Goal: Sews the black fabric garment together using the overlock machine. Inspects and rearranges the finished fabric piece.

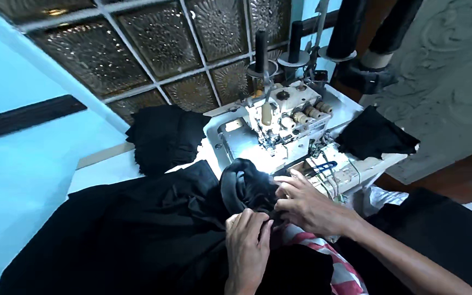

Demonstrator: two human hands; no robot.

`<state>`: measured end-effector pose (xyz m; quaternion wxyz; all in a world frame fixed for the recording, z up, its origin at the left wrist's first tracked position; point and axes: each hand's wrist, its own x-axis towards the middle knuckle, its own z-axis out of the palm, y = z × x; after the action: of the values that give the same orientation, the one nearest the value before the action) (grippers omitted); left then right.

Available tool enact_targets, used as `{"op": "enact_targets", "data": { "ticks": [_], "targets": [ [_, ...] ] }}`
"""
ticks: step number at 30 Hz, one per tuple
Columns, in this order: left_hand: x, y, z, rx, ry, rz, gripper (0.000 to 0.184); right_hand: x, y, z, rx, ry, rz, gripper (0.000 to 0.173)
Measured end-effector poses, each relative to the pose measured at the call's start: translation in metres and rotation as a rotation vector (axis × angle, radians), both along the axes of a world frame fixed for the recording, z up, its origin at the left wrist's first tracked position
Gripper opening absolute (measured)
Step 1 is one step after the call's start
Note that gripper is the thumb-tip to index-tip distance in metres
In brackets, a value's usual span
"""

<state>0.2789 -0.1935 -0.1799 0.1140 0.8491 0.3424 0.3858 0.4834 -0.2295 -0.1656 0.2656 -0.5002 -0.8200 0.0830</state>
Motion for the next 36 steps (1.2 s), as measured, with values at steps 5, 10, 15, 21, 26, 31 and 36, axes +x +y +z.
{"op": "enact_targets", "data": {
  "ticks": [5, 10, 15, 21, 26, 31, 36],
  "targets": [
    [0.006, -0.001, 0.002, 0.035, -0.144, -0.063, 0.017, 0.002, -0.006, -0.005, 0.242, 0.225, 0.026, 0.015],
    [0.002, 0.002, 0.004, 0.003, -0.143, -0.138, 0.019, 0.013, -0.007, -0.013, 0.222, 0.145, -0.017, 0.025],
    [0.010, -0.003, -0.002, 0.162, -0.124, -0.137, 0.015, 0.015, -0.004, -0.022, 0.385, -0.008, -0.176, 0.010],
    [0.029, -0.014, -0.007, 0.249, -0.084, -0.175, 0.017, 0.022, 0.022, -0.049, 0.525, 0.226, -0.463, 0.014],
    [0.034, -0.013, -0.009, 0.262, -0.081, -0.167, 0.017, 0.012, 0.026, -0.054, 0.474, 0.369, -0.570, 0.012],
    [0.036, -0.012, -0.013, 0.267, -0.063, -0.151, 0.017, 0.012, 0.028, -0.056, 0.465, 0.407, -0.590, 0.013],
    [0.022, -0.006, -0.015, 0.165, -0.051, -0.248, 0.021, -0.002, 0.007, -0.063, 0.520, 0.048, -0.450, 0.026]
  ]
}}
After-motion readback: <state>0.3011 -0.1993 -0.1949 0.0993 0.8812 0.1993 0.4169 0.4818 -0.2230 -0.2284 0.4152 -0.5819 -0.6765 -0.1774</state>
